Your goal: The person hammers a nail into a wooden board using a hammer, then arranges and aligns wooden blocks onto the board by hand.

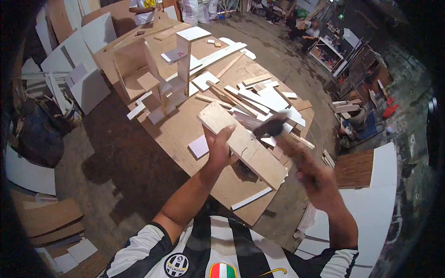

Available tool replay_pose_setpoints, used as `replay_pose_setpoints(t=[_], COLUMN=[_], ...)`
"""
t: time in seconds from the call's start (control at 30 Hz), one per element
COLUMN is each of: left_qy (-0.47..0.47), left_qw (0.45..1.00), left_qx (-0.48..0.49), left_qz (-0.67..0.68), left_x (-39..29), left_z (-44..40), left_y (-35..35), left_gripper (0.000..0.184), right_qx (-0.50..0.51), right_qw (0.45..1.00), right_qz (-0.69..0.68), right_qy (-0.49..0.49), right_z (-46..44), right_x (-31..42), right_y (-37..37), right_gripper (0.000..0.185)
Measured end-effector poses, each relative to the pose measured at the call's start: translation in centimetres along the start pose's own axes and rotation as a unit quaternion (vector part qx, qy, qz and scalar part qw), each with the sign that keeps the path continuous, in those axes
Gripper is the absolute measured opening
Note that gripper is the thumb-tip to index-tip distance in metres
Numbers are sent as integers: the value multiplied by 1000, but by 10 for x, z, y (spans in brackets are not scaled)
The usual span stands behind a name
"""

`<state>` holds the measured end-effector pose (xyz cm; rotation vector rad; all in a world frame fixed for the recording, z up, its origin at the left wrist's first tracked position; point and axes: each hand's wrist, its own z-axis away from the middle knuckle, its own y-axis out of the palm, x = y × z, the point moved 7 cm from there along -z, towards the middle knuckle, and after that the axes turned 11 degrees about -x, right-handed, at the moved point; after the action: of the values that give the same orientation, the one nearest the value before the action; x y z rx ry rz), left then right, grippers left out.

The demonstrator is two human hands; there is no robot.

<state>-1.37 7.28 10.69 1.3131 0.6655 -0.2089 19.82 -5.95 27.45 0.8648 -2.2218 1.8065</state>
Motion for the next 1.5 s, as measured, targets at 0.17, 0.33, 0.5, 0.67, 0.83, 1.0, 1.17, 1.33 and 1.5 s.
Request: replay_pose_setpoints(t=[0.17, 0.33, 0.5, 0.67, 0.83, 1.0, 1.17, 1.33, 1.5], left_qy=[-19, -9, -23, -49, -16, 1, -6, 17, -12], left_qw=[1000, 1000, 1000, 998, 999, 1000, 1000, 1000, 1000], left_qx=[-5, 10, -3, -37, -47, -18, -14, -6, 2], left_qz=[4, -28, -3, -28, -18, -17, -5, -3, 7], left_x=[2, -3, -7, -5, -12, -9, -15, -13, -9], left_z=[-3, -1, 1, -6, -2, -14, -12, -14, -18], left_y=[-4, -6, 2, -6, 0, -6, -2, -2, -7], left_gripper=[53, 51, 53, 64, 65, 66, 63, 61, 59], right_qx=[-25, -60, 87, -87, 11, -32, 17, 46, -67], right_qw=[999, 992, 996, 991, 1000, 999, 999, 998, 995], right_qz=[-31, -78, 15, -82, 1, 22, -35, 44, -72], right_qy=[-16, -77, 10, -55, -13, -6, -1, -16, -23], right_z=[3, -4, 2, 0, 0, 7, 1, 3, -8], right_x=[3, 10, 9, 16, 16, 11, 11, 10, 21], right_y=[10, -3, 28, 4, 23, 24, 27, 48, 15], right_gripper=[69, 71, 72, 70, 68, 67, 75, 74, 67])
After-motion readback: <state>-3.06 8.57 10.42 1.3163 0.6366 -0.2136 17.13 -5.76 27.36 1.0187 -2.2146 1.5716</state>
